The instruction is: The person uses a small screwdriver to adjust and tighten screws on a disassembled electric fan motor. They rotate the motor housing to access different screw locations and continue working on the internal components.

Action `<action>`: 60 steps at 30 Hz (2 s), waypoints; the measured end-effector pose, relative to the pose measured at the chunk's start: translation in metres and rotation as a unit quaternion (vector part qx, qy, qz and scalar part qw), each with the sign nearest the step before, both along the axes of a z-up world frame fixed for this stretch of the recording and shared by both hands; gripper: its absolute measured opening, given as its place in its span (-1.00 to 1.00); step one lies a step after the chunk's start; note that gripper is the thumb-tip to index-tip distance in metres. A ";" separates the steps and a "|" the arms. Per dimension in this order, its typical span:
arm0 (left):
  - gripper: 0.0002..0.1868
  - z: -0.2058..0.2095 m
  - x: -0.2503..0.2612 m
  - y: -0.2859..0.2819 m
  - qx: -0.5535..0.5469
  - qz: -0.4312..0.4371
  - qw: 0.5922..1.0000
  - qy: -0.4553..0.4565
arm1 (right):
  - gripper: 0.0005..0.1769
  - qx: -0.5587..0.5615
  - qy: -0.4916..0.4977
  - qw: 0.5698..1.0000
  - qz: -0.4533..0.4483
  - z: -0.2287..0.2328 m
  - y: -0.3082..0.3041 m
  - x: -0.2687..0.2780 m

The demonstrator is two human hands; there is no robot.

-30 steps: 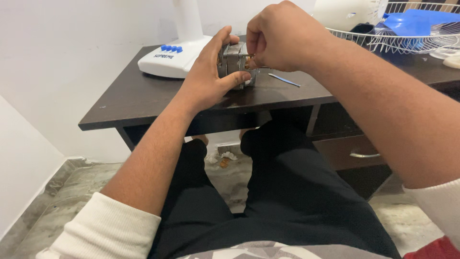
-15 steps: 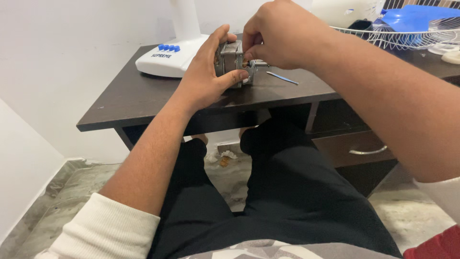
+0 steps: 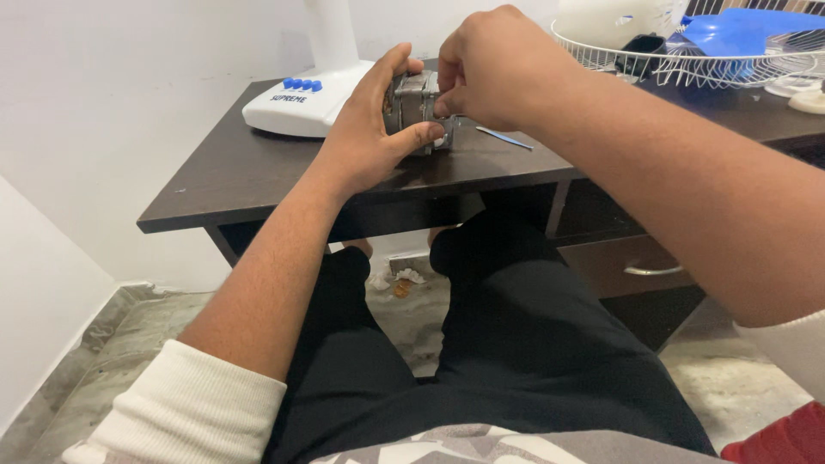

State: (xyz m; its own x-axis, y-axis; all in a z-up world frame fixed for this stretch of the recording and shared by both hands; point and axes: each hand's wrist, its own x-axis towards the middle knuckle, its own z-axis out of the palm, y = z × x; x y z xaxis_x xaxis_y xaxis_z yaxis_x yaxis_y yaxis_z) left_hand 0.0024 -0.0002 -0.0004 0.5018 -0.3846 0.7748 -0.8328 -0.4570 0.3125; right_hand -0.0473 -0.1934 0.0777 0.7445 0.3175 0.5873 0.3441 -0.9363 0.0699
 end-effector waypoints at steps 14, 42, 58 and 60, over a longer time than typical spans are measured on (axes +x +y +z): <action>-0.01 -0.002 0.000 0.001 0.002 0.008 1.000 0.007 | -0.73 0.006 0.033 0.999 -0.002 0.006 0.002 -0.002; -0.10 0.000 -0.016 0.005 0.030 0.057 0.995 -0.079 | -0.84 0.178 -0.094 0.975 -0.097 -0.074 -0.198 0.052; -0.54 -0.019 -0.015 0.158 -0.075 0.467 0.880 -0.036 | -0.76 0.243 -0.123 0.961 -0.047 -0.145 -0.247 0.136; -0.54 -0.021 -0.014 0.153 -0.050 0.466 0.882 -0.057 | -0.65 0.294 -0.119 0.948 -0.010 -0.169 -0.265 0.165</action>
